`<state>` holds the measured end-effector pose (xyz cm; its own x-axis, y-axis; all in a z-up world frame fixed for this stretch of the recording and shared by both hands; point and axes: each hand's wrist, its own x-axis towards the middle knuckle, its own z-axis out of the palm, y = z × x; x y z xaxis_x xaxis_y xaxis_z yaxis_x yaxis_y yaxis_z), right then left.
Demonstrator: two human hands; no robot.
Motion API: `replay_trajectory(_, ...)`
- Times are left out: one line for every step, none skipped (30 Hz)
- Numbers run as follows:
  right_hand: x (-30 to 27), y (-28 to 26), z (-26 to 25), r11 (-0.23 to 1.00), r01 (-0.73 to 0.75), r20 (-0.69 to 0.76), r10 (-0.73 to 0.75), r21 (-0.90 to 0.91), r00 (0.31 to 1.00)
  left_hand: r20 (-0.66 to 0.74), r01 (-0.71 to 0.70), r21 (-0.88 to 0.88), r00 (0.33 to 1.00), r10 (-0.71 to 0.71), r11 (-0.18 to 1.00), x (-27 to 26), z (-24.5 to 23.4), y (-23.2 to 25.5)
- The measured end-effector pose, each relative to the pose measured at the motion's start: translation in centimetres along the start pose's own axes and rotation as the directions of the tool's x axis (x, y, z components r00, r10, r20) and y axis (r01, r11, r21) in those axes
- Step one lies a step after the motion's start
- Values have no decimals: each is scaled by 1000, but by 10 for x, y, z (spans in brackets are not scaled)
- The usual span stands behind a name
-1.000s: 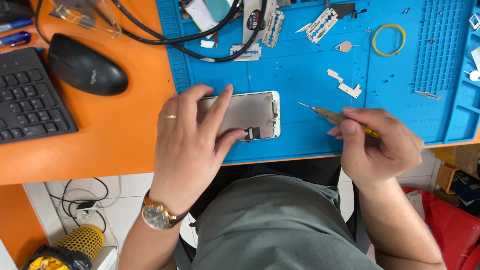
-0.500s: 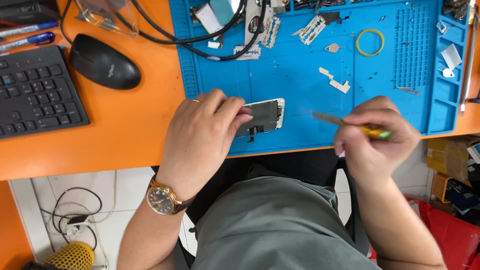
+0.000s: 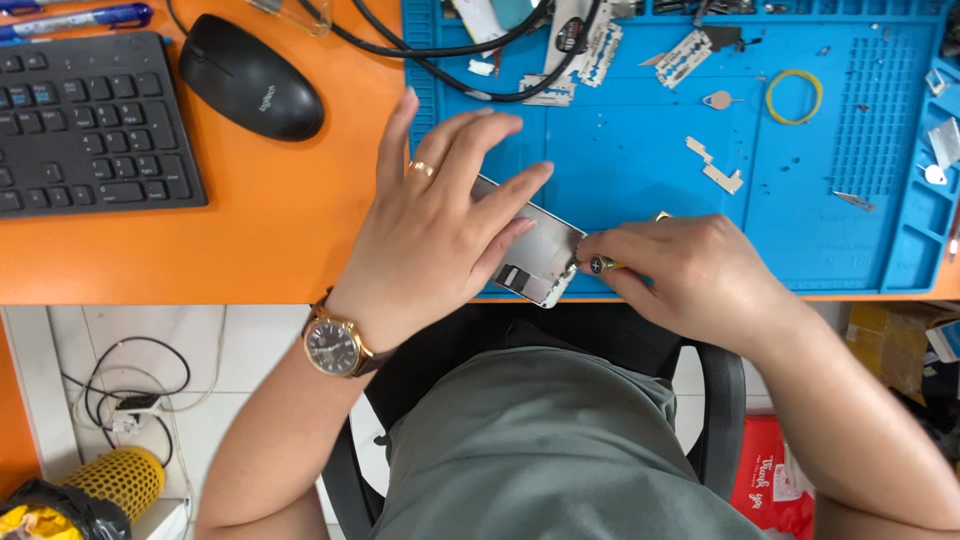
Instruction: The person disassembles a white smartphone on a blue mat, using a screwdriver to remove screws and tweezers to handle small internal components. They also use a brush to clean the device's interior.
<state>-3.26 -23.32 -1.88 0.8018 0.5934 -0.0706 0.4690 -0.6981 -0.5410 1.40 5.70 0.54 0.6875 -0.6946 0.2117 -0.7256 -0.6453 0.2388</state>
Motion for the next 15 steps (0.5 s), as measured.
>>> replay_trajectory(3,1,-3,999,48,38,-48,-11,998,-35,15,-49,999,-17,999,-5,1,1)
replay_trajectory(6,4,-6,995,97,76,-95,-20,993,-69,29,-99,997,-36,995,-10,3,2)
replay_trajectory(9,5,-9,995,96,83,-94,-15,992,-66,35,-104,997,-42,994,-16,6,5)
replay_trajectory(12,6,-11,990,135,113,-129,-42,985,-91,33,-118,995,-44,992,-22,8,9)
replay_trajectory(15,8,-13,982,173,143,-162,-70,976,-118,29,-134,992,-45,991,-28,12,13)
replay_trajectory(17,7,-15,983,172,150,-160,-67,976,-116,34,-140,992,-50,990,-33,17,13)
replay_trajectory(20,7,-18,976,197,179,-180,-88,967,-147,36,-139,987,-56,990,-37,23,13)
replay_trajectory(23,7,-20,969,224,207,-199,-107,958,-179,38,-137,982,-62,990,-43,27,14)
replay_trajectory(24,7,-21,968,231,215,-205,-103,955,-178,48,-138,981,-73,989,-44,32,12)
replay_trajectory(26,7,-21,964,229,243,-192,-134,951,-203,57,-132,976,-84,990,-46,37,11)
replay_trajectory(27,7,-22,960,226,266,-177,-165,947,-227,63,-123,970,-90,990,-48,41,9)
replay_trajectory(29,9,-22,959,232,270,-183,-162,945,-226,70,-121,969,-96,990,-47,41,9)
replay_trajectory(30,9,-21,959,233,296,-177,-164,939,-223,77,-104,970,-98,992,-46,41,10)
replay_trajectory(30,10,-21,958,234,321,-171,-167,931,-221,83,-86,970,-100,993,-45,41,12)
replay_trajectory(33,8,-22,958,233,318,-171,-166,932,-219,81,-84,971,-98,993,-46,42,11)
